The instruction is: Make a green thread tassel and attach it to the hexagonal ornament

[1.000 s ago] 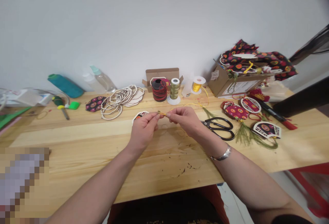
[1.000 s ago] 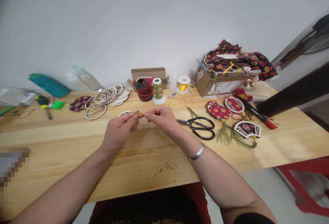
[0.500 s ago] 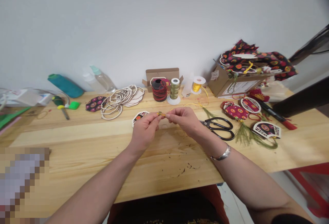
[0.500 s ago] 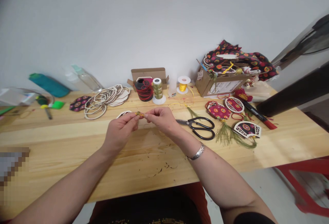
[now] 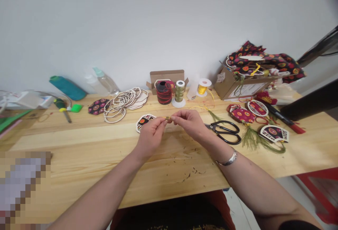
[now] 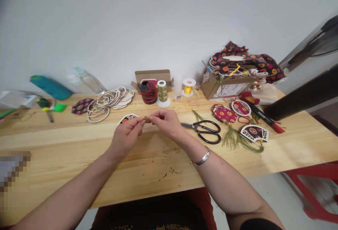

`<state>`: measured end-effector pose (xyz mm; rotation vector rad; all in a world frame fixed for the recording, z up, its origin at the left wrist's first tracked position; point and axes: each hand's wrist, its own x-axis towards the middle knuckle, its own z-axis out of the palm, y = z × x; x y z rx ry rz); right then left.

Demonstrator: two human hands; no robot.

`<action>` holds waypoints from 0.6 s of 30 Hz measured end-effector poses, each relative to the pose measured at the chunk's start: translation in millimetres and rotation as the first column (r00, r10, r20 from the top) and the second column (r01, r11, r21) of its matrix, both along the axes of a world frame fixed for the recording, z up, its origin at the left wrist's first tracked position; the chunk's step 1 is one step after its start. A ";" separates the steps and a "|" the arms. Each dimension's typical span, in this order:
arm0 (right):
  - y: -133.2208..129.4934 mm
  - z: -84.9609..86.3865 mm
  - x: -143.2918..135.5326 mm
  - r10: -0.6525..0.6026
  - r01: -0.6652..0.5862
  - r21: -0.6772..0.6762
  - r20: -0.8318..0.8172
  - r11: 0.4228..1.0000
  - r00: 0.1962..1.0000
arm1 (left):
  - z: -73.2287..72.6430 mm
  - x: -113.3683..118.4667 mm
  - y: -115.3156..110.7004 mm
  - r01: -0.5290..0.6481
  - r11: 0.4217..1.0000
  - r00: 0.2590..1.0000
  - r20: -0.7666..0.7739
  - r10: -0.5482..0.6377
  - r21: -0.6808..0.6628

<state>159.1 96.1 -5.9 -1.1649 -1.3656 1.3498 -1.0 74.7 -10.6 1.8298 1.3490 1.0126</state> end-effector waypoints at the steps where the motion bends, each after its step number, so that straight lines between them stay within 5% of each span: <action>1: -0.1 0.2 -0.2 -0.002 0.002 0.004 -0.004 1.000 1.000 | 0.8 0.0 0.0 0.004 1.000 1.000 0.004 -0.004 -0.013; 6: -0.7 -1.1 -1.4 -0.013 0.011 0.044 0.043 0.999 0.999 | 4.2 -1.0 -2.2 0.034 0.995 0.999 0.015 -0.032 -0.096; 13: -4.7 -0.9 0.0 -0.085 0.003 0.319 0.244 0.948 0.966 | 1.0 -1.1 -2.2 0.135 0.970 0.982 0.161 -0.103 -0.204; 18: -3.4 -1.7 0.0 -0.031 -0.008 0.306 0.122 0.952 0.992 | 1.2 -1.2 -2.7 0.210 0.943 0.947 0.293 -0.131 -0.259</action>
